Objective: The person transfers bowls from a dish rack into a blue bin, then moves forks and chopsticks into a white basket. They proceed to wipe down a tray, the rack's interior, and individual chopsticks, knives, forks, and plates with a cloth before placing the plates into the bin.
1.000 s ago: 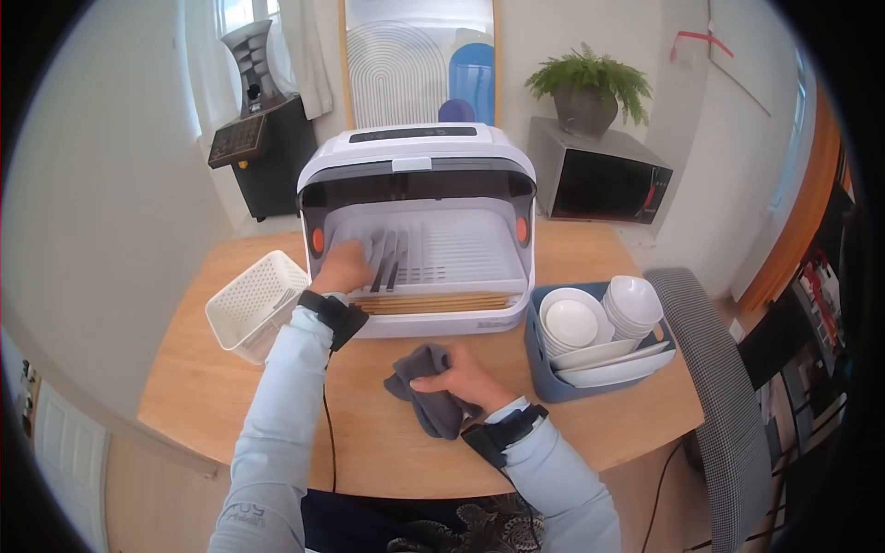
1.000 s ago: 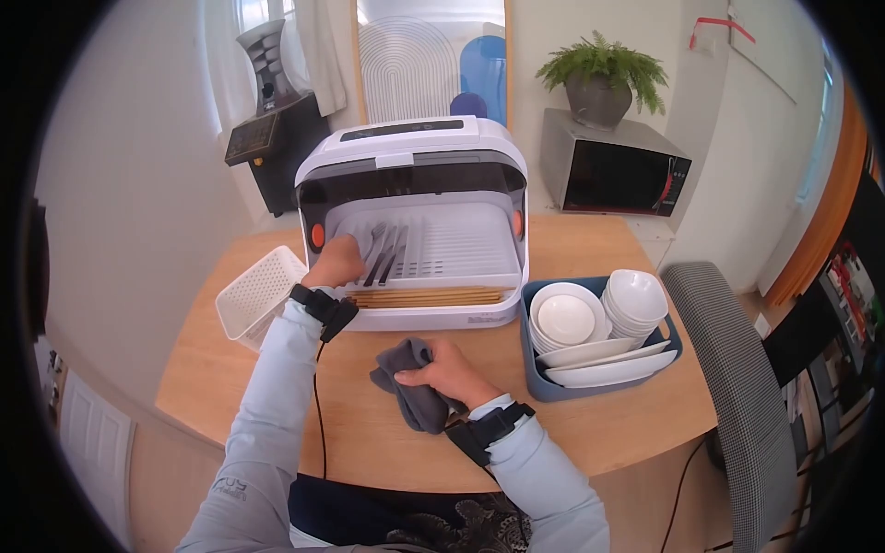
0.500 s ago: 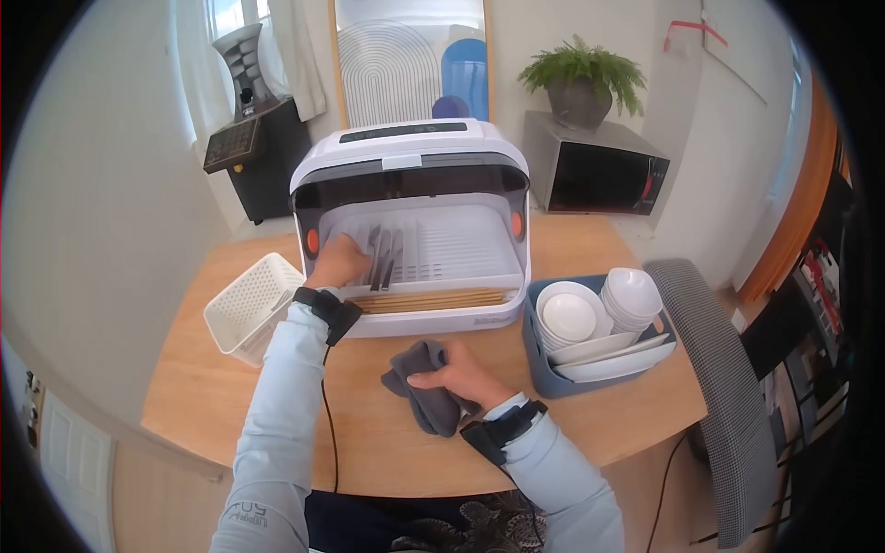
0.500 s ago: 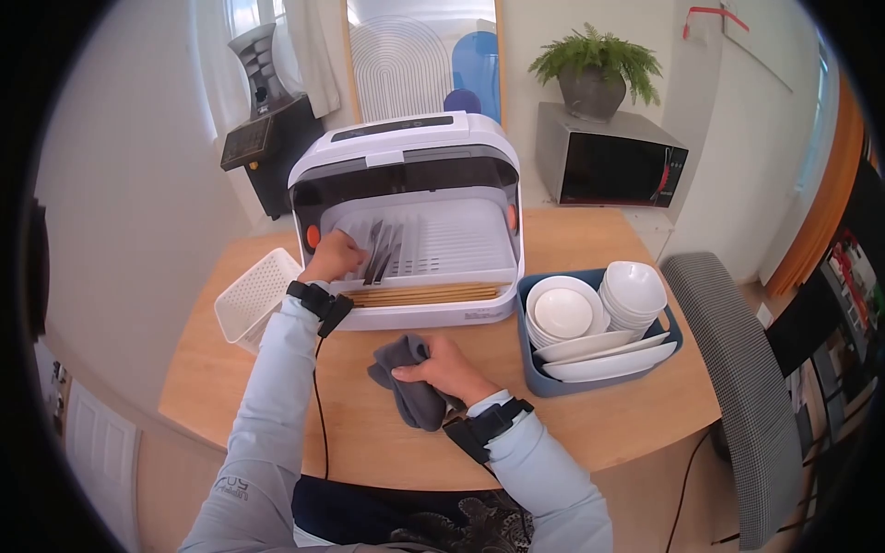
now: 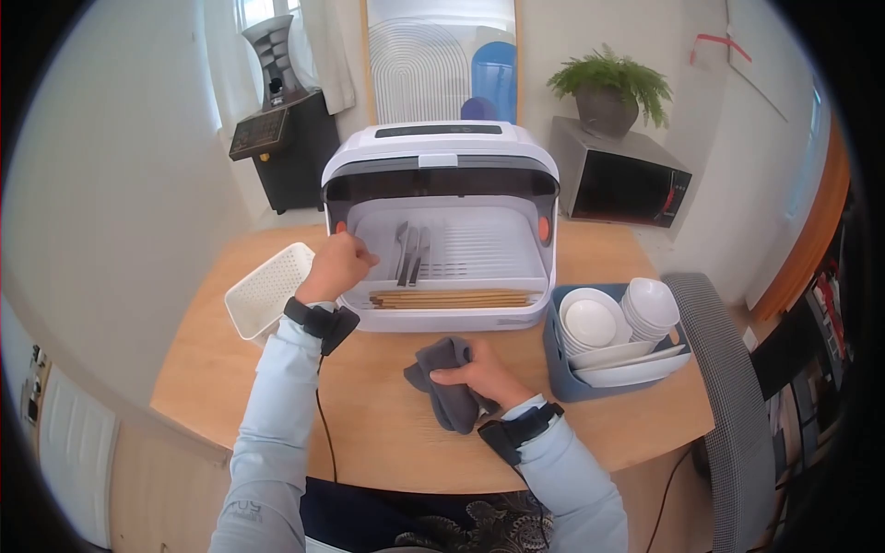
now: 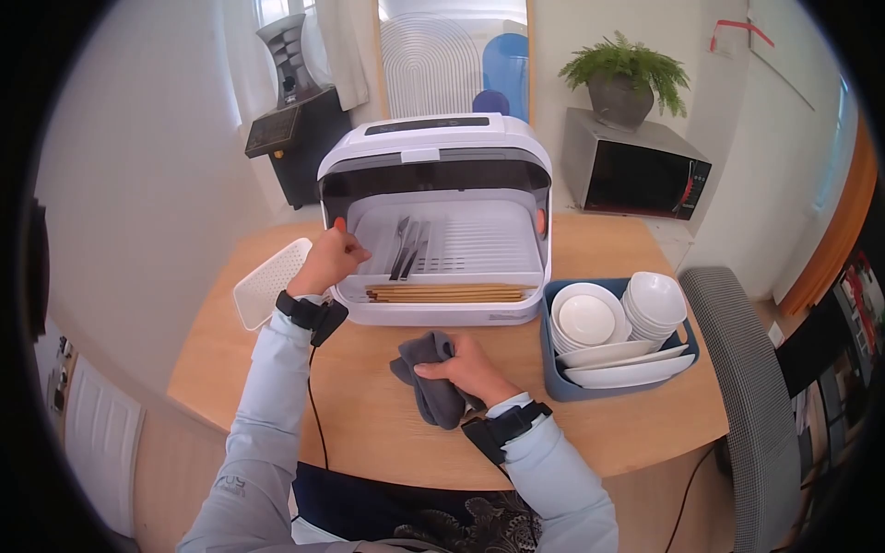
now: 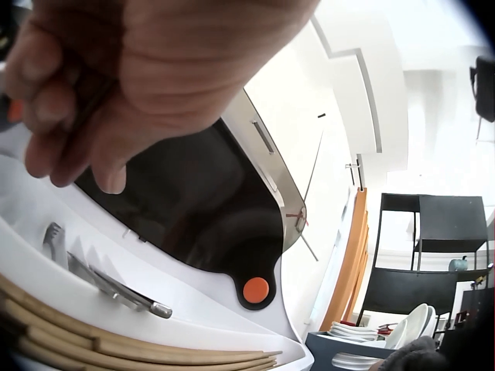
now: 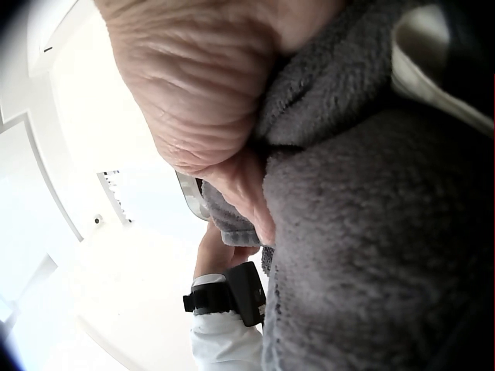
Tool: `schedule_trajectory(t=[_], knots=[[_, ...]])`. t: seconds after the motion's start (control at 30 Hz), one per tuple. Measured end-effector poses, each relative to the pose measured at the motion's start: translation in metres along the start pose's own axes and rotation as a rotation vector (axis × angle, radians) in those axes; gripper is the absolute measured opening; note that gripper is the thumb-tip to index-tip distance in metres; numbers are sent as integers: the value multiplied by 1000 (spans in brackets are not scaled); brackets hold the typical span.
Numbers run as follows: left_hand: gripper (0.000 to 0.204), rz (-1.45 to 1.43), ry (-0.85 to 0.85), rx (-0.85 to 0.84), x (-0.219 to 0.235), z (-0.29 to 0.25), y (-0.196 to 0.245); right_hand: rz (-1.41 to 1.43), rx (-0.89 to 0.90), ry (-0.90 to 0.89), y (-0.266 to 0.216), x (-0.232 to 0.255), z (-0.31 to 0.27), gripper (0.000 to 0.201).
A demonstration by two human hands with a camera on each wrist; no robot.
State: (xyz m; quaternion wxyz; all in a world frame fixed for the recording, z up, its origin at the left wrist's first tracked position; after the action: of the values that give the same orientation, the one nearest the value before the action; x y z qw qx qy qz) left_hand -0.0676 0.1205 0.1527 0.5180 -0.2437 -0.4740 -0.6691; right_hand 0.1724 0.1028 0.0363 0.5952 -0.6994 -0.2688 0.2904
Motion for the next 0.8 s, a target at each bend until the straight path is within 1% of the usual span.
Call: schedule_trajectory(t=[0.07, 0.1, 0.2, 0.3, 0.33, 0.43, 0.53, 0.63, 0.73, 0.8], knots=[[20, 54, 81, -12, 14, -15, -3, -6, -5, 22, -5, 0, -5, 41], [19, 85, 135, 11, 24, -23, -11, -11, -5, 27, -7, 0, -5, 41], [18, 205, 309, 104, 63, -49, -52, 2, -40, 37, 4, 2, 1, 41], [18, 405, 144, 150, 76, -68, -94, -25, -39, 67, 0, 1, -2, 39], [19, 447, 2, 167, 67, -70, -118, -19, -44, 72, 0, 1, -2, 39], [19, 336, -188, 148, 50, -88, -141, -2, -41, 86, 0, 1, -2, 38], [19, 56, -533, 515, 35, -104, -137, -3, -28, 98, -2, 2, -3, 37], [19, -11, -605, 483, 26, -106, -144, -17, -23, 118, -7, 1, -7, 36], [21, 127, -420, 348, 43, -99, -140, -21, -27, 103, -8, -1, -6, 35], [21, 226, -186, 273, 60, -96, -145, -25, -38, 108, -8, 0, -7, 35]])
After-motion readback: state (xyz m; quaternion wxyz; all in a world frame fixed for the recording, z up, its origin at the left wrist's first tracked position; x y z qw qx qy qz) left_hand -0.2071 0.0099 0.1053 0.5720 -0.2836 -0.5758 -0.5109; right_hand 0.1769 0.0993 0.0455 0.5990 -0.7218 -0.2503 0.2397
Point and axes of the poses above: each hand's wrist, its own z-axis towards the middle knuckle, its own x-axis out of the back of the hand, y = z × x, the point moved 8 cm from there along z, towards the middle knuckle, and after that the axes turned 8 degrees about -x, right-handed, at the moved point
